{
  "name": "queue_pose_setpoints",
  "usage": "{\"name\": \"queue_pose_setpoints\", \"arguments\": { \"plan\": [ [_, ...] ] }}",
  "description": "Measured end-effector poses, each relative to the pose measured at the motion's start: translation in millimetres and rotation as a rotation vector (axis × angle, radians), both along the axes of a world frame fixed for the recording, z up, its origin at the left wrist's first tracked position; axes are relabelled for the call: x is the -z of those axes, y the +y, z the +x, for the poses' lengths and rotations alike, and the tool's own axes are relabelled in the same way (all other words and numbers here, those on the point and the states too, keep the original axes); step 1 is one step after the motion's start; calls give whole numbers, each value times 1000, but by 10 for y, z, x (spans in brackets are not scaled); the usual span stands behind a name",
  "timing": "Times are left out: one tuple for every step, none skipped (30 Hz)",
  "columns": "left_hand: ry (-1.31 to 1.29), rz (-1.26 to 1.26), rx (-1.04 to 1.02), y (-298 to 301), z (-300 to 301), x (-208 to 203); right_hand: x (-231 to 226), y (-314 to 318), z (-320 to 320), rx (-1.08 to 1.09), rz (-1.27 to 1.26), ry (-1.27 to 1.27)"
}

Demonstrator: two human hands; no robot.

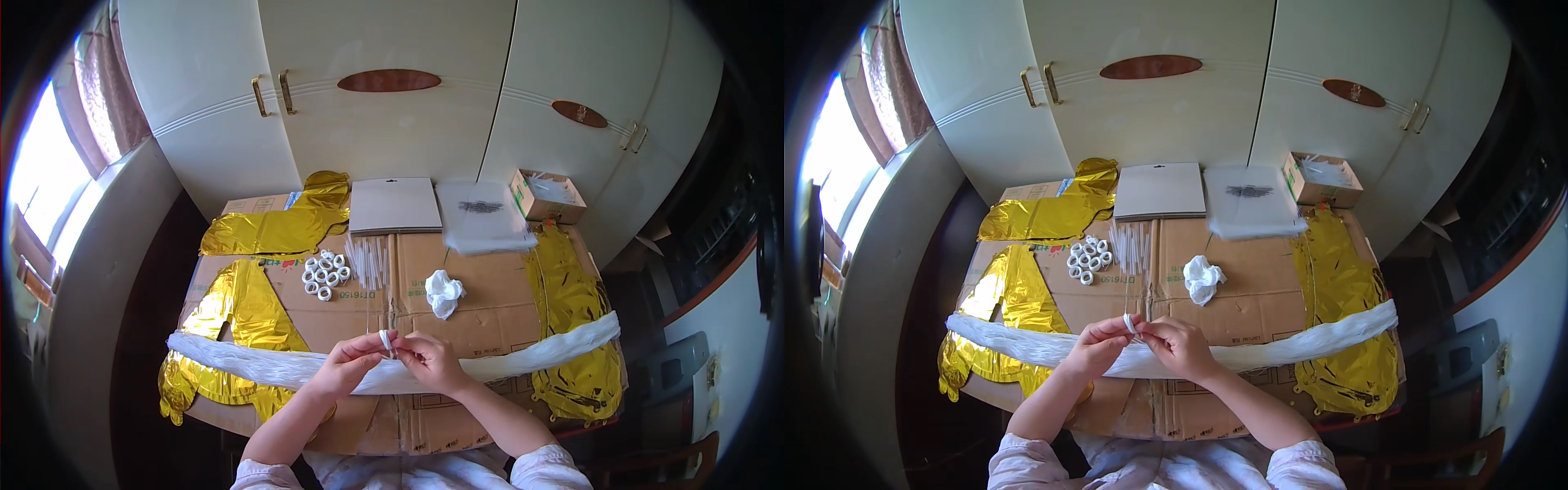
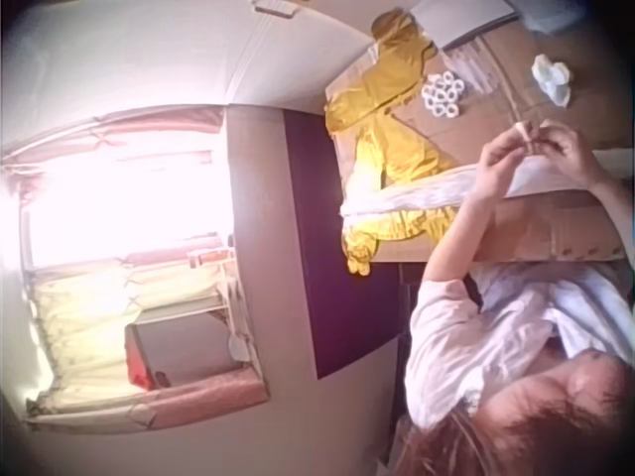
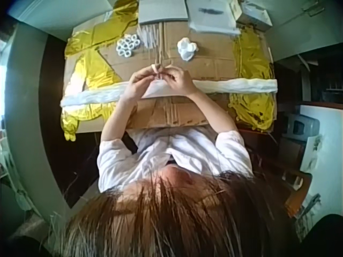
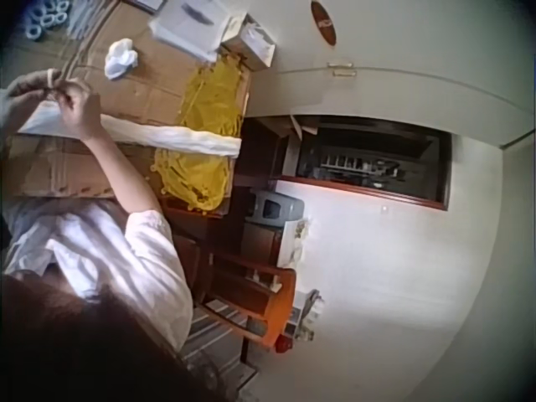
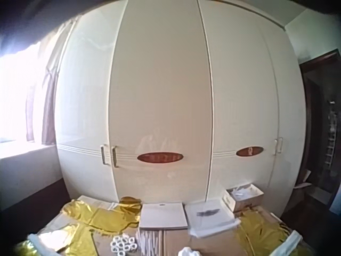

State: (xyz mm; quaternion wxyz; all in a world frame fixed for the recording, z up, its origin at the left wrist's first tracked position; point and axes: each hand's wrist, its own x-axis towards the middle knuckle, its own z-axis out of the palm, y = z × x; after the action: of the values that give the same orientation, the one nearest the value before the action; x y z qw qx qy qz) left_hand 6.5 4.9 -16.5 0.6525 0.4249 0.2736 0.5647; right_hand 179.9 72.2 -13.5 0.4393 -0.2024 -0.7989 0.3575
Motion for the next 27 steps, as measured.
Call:
{"name": "queue_pose_setpoints", "arguments": {
  "plan": [
    [5,11,-2,8,6,-5,9,-8,-5,23,20,-5],
    [9,5,-1,7,12,-7,15,-13,-7,46,41,-9],
    [12,-1,0,5,18,-10,17,-15,-8,69,61,-12],
    [16,-6,1,3,22,-13,5,-19,-8,84,57,-32],
    [39,6,2,2,20,-10,-10,-28,-7,100,50,-51],
    [63,18,2,0,14,-8,-23,-34,-6,116,44,-70],
    [86,30,3,-1,10,-6,-35,-34,-5,121,52,-67],
    [110,25,-2,0,9,-11,-48,-31,-3,127,60,-63],
    [133,20,-8,0,8,-21,-56,-26,-3,134,69,-60],
    [156,14,-14,0,8,-33,-56,-19,4,147,127,-71],
    [192,11,-25,4,6,-51,-56,-8,15,159,187,-82],
    [229,7,-36,10,3,-71,-58,0,21,172,246,-93],
    [265,3,-46,14,4,-81,-71,5,20,186,306,-88],
    [278,-7,-61,13,8,-78,-91,6,13,198,366,-82],
    [291,-18,-75,16,20,-71,-104,5,9,209,426,-75],
    [304,-28,-89,19,30,-64,-106,4,14,216,472,-94],
    [310,-43,-94,19,36,-57,-107,6,25,224,518,-114],
    [317,-58,-100,18,42,-49,-108,7,36,231,564,-133],
    [323,-74,-105,18,43,-41,-115,11,42,219,591,-137],
    [330,-85,-102,22,40,-36,-128,16,49,208,618,-142],
    [337,-97,-100,26,34,-30,-138,24,56,198,645,-147],
    [344,-109,-98,29,31,-28,-144,35,63,188,664,-146],
    [338,-129,-84,26,34,-38,-149,48,67,176,684,-145],
    [332,-148,-70,23,42,-56,-148,56,71,164,703,-144],
    [326,-168,-56,21,51,-65,-135,64,74,150,699,-139],
    [312,-175,-54,23,62,-63,-115,77,78,138,695,-134],
    [298,-183,-52,26,75,-58,-105,81,79,125,690,-130]
  ]
}}
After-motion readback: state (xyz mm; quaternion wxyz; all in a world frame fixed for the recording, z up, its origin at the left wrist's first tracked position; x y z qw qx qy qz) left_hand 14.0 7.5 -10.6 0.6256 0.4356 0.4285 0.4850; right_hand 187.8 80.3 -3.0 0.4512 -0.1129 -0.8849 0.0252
